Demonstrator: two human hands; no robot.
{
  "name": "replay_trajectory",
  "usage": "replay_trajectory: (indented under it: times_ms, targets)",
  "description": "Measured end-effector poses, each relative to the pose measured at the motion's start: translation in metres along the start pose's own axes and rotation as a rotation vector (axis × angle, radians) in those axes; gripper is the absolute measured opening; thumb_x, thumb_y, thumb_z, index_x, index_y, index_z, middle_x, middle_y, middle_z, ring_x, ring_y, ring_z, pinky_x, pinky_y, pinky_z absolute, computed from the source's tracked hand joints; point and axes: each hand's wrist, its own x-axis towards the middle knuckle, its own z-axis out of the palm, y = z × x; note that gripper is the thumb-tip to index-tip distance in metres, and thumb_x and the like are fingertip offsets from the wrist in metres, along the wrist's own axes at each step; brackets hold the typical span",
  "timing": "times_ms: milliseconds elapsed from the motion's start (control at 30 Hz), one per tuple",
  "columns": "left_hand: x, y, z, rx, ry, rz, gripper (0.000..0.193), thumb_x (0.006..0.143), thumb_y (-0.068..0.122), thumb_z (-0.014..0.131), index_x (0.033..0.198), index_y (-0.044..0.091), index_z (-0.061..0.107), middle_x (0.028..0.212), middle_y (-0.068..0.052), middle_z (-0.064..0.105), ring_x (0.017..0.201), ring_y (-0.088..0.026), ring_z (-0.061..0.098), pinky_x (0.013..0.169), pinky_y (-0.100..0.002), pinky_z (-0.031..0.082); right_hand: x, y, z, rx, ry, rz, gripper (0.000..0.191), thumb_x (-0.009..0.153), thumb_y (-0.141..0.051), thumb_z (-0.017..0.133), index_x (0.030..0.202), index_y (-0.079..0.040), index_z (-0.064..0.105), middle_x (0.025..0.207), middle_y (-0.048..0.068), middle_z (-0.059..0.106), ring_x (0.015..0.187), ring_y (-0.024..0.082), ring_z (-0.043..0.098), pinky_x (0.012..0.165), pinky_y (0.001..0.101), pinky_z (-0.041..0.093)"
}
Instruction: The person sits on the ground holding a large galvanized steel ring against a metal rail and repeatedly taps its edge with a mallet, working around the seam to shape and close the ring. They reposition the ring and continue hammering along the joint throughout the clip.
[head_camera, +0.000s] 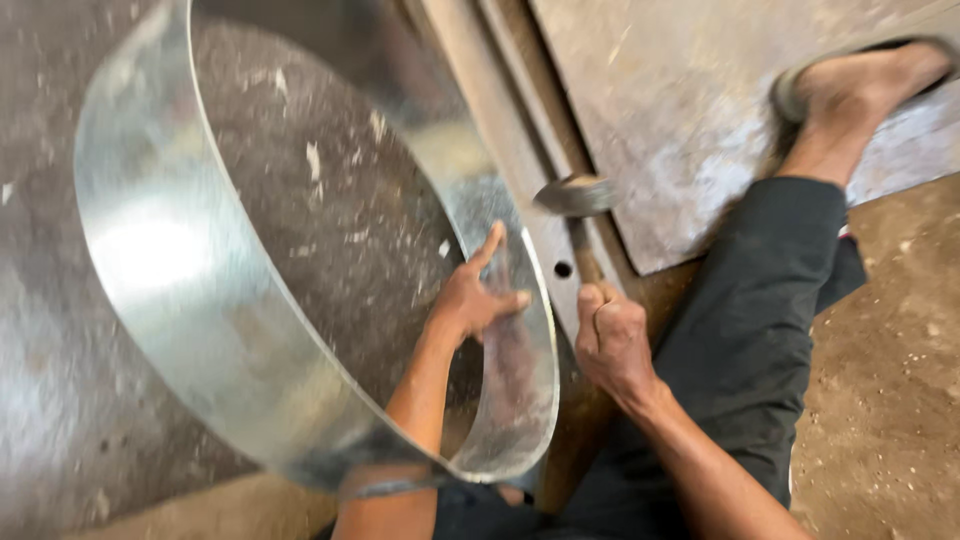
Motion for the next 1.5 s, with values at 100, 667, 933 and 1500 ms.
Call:
replay_trajectory:
  times_ms: [100, 667, 933, 1500]
  targets:
    - [-0.002, 0.004, 0.000, 0.012, -0.011, 0.003, 0.111, 0.069, 0.018, 0.089, 0.158, 0.047, 0.029, 0.138, -0.005, 0.069, 0.084, -0.025, 0.068, 0.047, -0.040, 0.059, 0.001, -0.002, 0.000, -0.079, -0.104, -0.136, 0.034, 0.103, -0.014, 0.049, 0.076, 0.005, 0.057, 0.078, 0.025, 0.059, 0.062, 0.041, 0.060, 0.057, 0.0466, 0.047]
    - [-0.003, 0.011, -0.002, -0.003, -0.014, -0.078, 0.113, 0.069, 0.019, 0.089, 0.159, 0.048, 0.027, 0.148, -0.010, 0.059, 0.100, -0.029, 0.069, 0.047, -0.037, 0.061, 0.011, -0.005, 0.001, -0.116, -0.147, 0.033, 0.038, 0.105, -0.021, 0.048, 0.083, 0.005, 0.063, 0.080, 0.029, 0.063, 0.073, 0.048, 0.063, 0.065, 0.0522, 0.049]
    - [0.016, -0.010, 0.012, 0.026, 0.251, 0.289, 0.130, 0.059, 0.010, 0.105, 0.160, 0.035, 0.027, 0.153, -0.015, 0.050, 0.126, -0.024, 0.054, 0.101, -0.041, 0.049, 0.021, 0.010, 0.004, -0.360, -0.371, 0.048, 0.046, 0.104, -0.029, 0.049, 0.077, 0.004, 0.067, 0.082, 0.028, 0.066, 0.076, 0.049, 0.065, 0.072, 0.0565, 0.050]
    - [0.055, -0.008, -0.008, -0.018, 0.223, 0.275, 0.123, 0.059, 0.017, 0.096, 0.156, 0.045, 0.026, 0.162, -0.003, 0.042, 0.113, -0.017, 0.065, 0.101, -0.037, 0.053, 0.015, 0.016, 0.016, -0.320, -0.363, 0.034, 0.053, 0.105, -0.028, 0.049, 0.067, 0.007, 0.063, 0.075, 0.031, 0.063, 0.071, 0.050, 0.063, 0.069, 0.0568, 0.048]
